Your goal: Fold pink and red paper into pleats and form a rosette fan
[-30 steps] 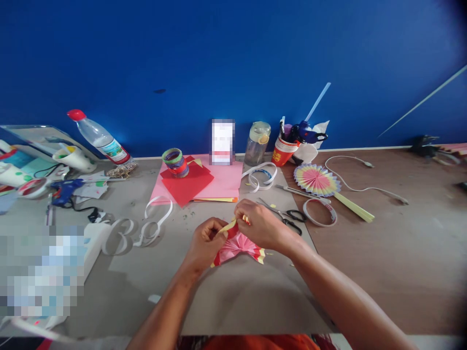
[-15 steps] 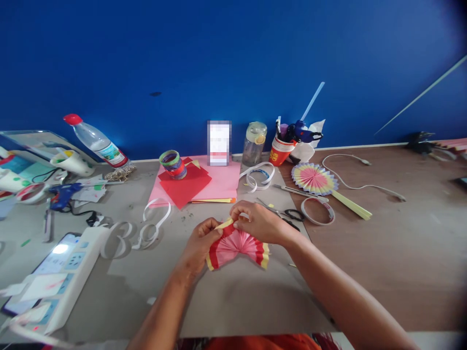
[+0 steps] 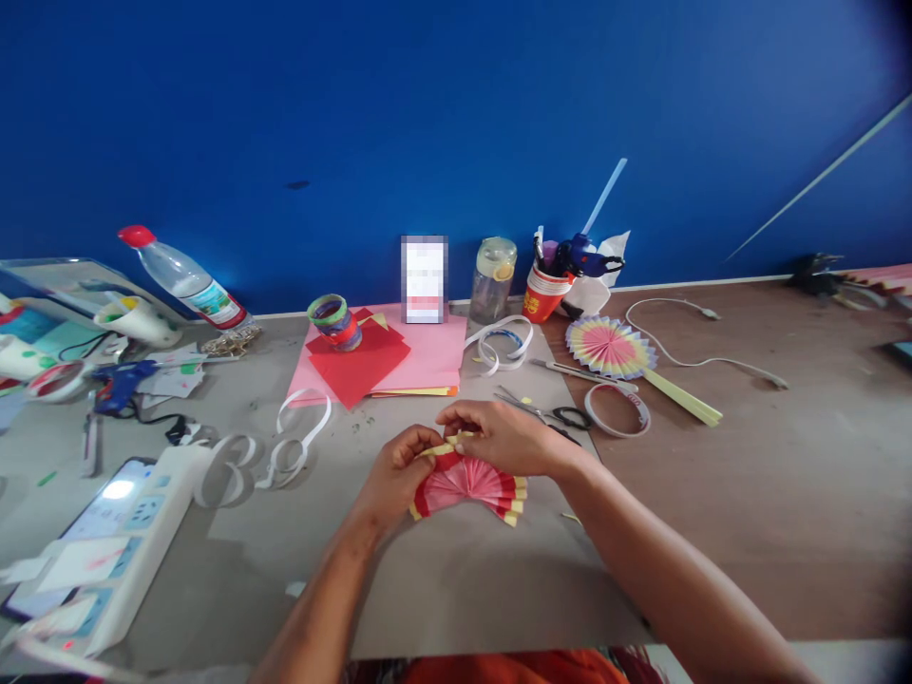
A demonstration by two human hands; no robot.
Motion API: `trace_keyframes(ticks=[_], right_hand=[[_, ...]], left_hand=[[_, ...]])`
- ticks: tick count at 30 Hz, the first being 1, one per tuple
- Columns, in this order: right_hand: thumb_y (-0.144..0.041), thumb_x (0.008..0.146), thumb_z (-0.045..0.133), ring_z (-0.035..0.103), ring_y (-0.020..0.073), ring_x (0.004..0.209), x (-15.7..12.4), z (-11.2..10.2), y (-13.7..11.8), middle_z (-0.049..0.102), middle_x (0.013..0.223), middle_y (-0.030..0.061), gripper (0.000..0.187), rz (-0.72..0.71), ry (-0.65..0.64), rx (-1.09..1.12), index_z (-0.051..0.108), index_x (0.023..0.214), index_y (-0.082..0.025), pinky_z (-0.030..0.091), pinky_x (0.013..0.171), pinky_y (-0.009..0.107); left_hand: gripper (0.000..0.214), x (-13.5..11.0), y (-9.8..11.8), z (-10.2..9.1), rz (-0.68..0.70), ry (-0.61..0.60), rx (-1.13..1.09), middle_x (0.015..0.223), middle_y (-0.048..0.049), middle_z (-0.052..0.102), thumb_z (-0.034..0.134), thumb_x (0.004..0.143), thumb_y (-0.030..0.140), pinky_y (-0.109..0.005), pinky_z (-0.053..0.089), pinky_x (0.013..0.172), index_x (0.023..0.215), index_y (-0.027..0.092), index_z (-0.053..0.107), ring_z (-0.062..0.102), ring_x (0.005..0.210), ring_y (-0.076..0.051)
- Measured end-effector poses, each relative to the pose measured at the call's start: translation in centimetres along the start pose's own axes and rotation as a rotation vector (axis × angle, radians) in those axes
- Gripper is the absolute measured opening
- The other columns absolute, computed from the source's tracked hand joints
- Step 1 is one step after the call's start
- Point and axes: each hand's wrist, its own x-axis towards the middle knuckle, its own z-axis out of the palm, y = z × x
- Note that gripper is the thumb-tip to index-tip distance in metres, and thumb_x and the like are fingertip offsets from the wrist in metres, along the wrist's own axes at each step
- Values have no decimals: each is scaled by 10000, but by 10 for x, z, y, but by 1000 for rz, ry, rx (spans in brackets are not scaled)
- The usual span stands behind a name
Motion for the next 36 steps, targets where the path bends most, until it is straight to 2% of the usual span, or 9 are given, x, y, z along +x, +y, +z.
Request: trace_keyframes(ticks=[3,7,13,15,18,24,29,33,36], right_hand=[[-79,711,509,585,130,777,-1,-2,-6,658,874,16,330,35,-45,-42,635,1003,-168,433,691,221],[-95,697,490,538,110,675,-2,-3,-8,632,785,-9,315,39,-13,-136,639,961,-180,394,620,208],[-118,688,476,517,107,665,-3,-1,-5,624,788,-12,303,30,11,-199,626,940,-196,360,597,203],[-124,687,484,507,108,657,-3,1,-6,614,774,-14,302,35,28,-218,620,948,-197,352,591,204],[-125,684,492,488,108,630,-3,6,-7,590,729,-22,296,71,32,-219,610,945,-200,332,567,206],[-84,677,474,461,102,613,2,16,-9,567,697,-27,269,113,38,-182,593,894,-189,315,563,203],[-87,670,477,457,101,620,5,18,-6,562,703,-29,230,95,46,-172,581,849,-186,327,565,201],[-81,681,472,483,103,632,5,18,-6,584,714,-24,211,104,39,-187,588,819,-190,335,563,203],[-75,697,489,525,115,698,3,18,-8,612,811,3,252,79,80,-201,597,898,-182,387,633,221]], left_hand=[[95,-2,2,-3,6,-39,-3,700,18,572,596,713,202,-198,381,562,801,167,604,498,622,-95],[183,-4,6,-8,2,-110,28,754,-7,571,631,740,289,-204,374,532,866,159,605,481,602,-94],[390,-4,9,-15,28,-257,51,891,-53,598,656,730,400,-228,415,593,1032,160,598,532,723,-140],[376,-2,7,-12,6,-216,47,858,-40,594,666,723,394,-230,418,603,1005,157,589,531,713,-133],[235,2,3,-5,-30,-79,105,725,20,551,677,706,300,-208,388,566,861,168,558,488,624,-96],[95,3,-1,3,-13,98,275,600,73,457,577,713,204,-193,291,500,716,185,484,380,540,-75],[99,1,0,1,-32,139,324,567,81,399,552,720,219,-204,257,490,695,187,462,337,524,-78],[102,0,2,0,-32,121,329,575,75,392,556,710,202,-205,256,491,675,185,461,347,534,-80],[126,1,0,-2,-30,106,285,582,73,401,571,712,204,-200,269,493,669,186,454,362,536,-78]])
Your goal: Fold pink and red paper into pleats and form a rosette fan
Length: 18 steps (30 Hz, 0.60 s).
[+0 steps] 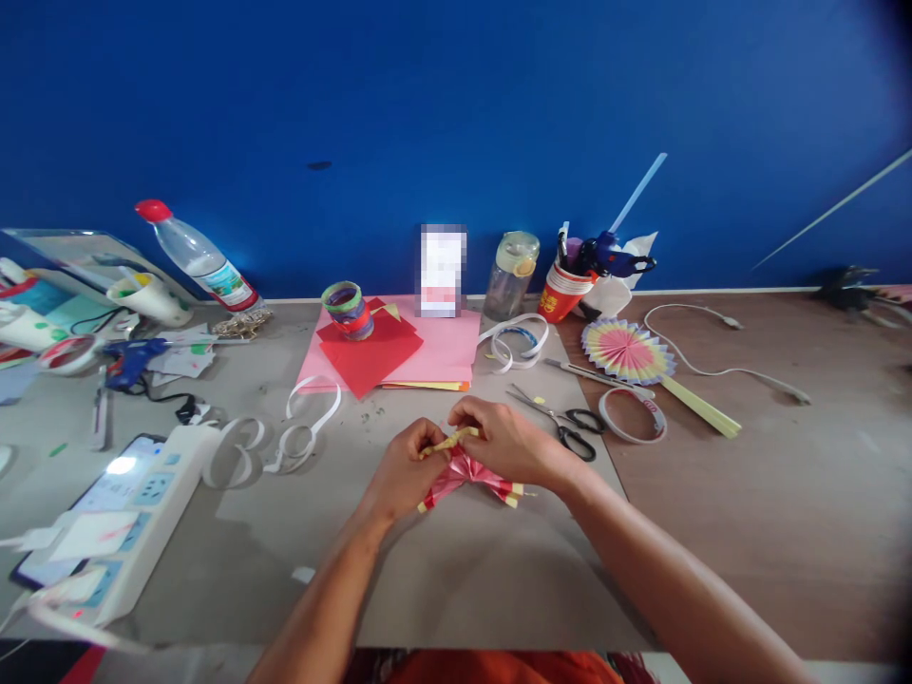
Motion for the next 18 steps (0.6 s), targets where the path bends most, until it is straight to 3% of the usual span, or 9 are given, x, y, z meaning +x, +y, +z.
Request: trace_keyframes(ticks=[4,10,15,18], right_hand=[[-81,734,536,557,153,935,-4,-3,-1,542,1131,86,359,-167,120,63,570,1076,-182,443,782,269],[-31,767,523,556,171,902,-5,0,-1,616,931,65,225,-357,148,-64,627,906,-174,432,851,319],[-57,776,522,545,186,808,-4,7,0,639,852,61,178,-306,157,-266,610,890,-160,420,803,331],[-75,766,534,538,213,879,-6,7,-3,625,953,100,234,-276,197,-320,587,986,-134,422,810,344]], left_hand=[[174,2,-5,-1,17,8,-122,596,72,429,612,726,256,-190,286,491,695,187,456,389,525,-71],[211,2,-2,1,32,-25,-271,719,32,561,674,710,286,-204,394,572,812,183,520,521,636,-95],[213,1,1,3,15,-13,-333,673,49,546,683,698,266,-192,383,538,782,182,506,509,594,-80],[233,1,1,5,12,-5,-391,699,50,568,673,699,239,-196,403,562,833,187,490,519,612,-80]])
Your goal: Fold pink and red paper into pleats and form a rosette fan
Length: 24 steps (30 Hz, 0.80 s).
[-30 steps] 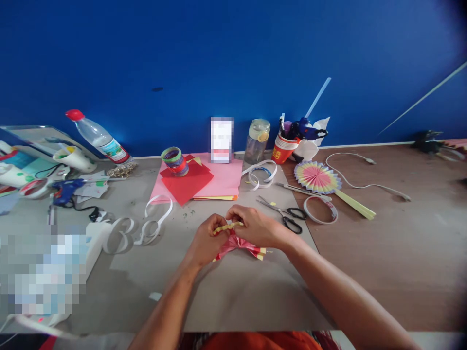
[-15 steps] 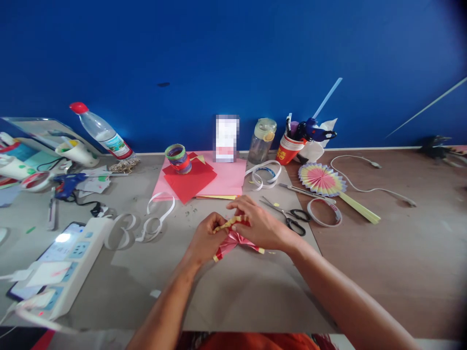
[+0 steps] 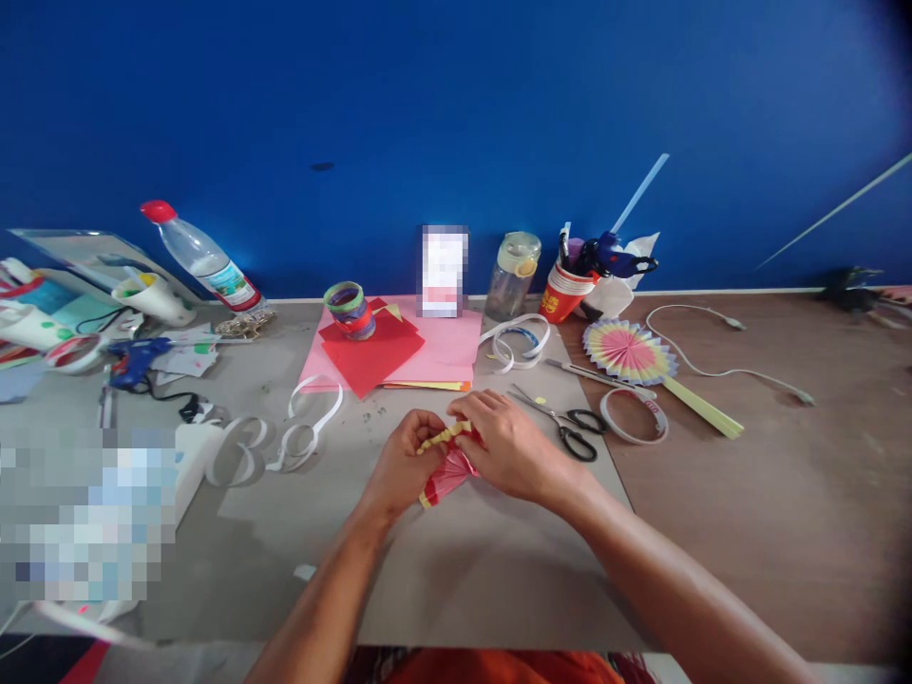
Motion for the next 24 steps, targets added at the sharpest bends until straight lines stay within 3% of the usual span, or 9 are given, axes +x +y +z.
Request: trace_keyframes(ticks=[5,8,15,24], right_hand=[[-125,810,515,495,224,905,-2,-1,-4,583,927,102,91,-43,86,-102,600,830,-151,414,821,363],[-140,821,519,478,243,958,-3,1,-4,593,921,106,110,-91,117,-166,609,762,-160,401,856,393],[-129,806,539,451,270,1064,-6,7,-7,605,1019,120,93,-145,163,-211,627,785,-151,366,957,446],[-113,802,517,501,240,968,-5,9,-6,624,951,97,126,-87,167,-138,631,796,-166,391,919,422]], left_hand=[[193,1,-2,0,27,32,42,675,60,540,638,705,202,-192,382,554,822,182,486,493,591,-74],[164,1,-2,0,30,29,86,659,54,534,636,686,192,-196,372,551,783,173,504,488,587,-79],[151,0,0,1,52,56,88,686,49,532,616,701,201,-187,379,554,809,177,514,489,601,-79],[123,-1,-3,-1,113,35,202,705,36,547,580,711,164,-193,390,558,813,185,516,497,622,-92]])
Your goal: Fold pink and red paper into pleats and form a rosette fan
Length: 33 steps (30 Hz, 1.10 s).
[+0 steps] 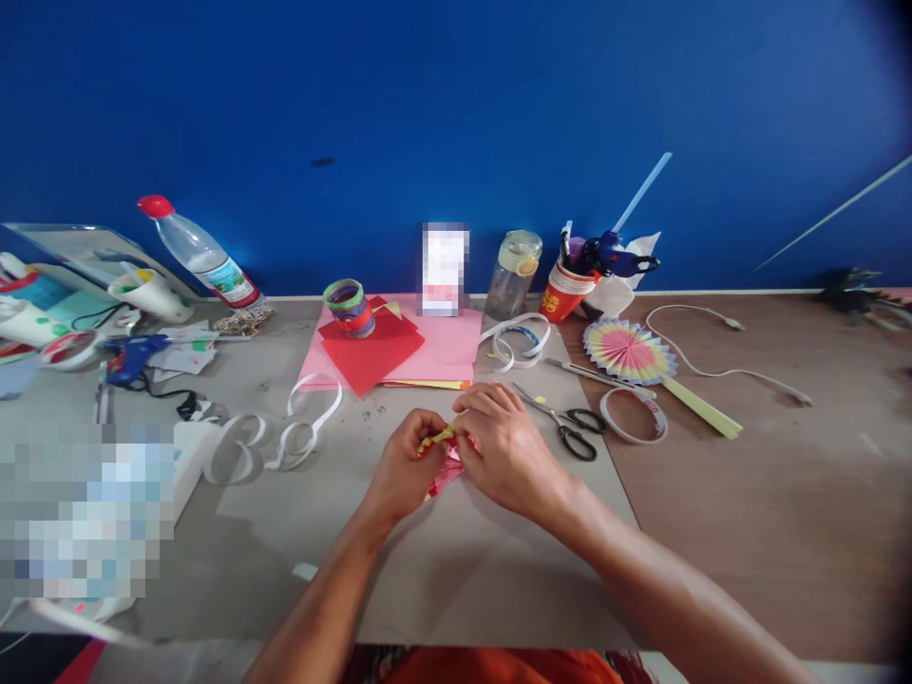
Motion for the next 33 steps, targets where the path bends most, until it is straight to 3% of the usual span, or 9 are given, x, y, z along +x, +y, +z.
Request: trace_keyframes(ticks=[6,13,22,29,33], right_hand=[[-94,753,521,496,255,985,0,3,-1,626,942,105,106,-13,13,-28,602,757,-163,361,958,446],[-82,727,510,510,241,912,1,6,2,616,908,109,117,42,4,-15,591,752,-163,394,899,421],[-98,718,515,535,239,913,2,3,6,627,915,100,99,83,-43,-4,573,745,-173,360,931,420],[-57,680,490,559,204,854,3,6,11,634,892,87,133,153,-45,117,511,662,-187,412,825,337],[-45,680,472,579,179,805,5,5,14,635,866,80,151,212,-37,212,492,634,-187,425,764,297]], left_hand=[[124,-2,-1,0,-8,-21,18,739,22,544,549,721,143,-193,400,547,828,187,507,500,632,-98],[234,-2,1,2,-10,-23,-61,858,3,580,599,714,184,-217,449,678,910,209,473,575,793,-125],[273,-5,-1,-2,29,-76,-25,895,-9,578,579,728,128,-235,460,709,964,210,468,574,841,-138],[260,-6,3,-3,40,-76,34,898,-2,584,554,714,94,-237,457,735,944,210,520,571,839,-132],[229,-7,2,-4,59,-69,76,854,8,586,555,720,105,-220,445,668,927,204,555,556,749,-117]])
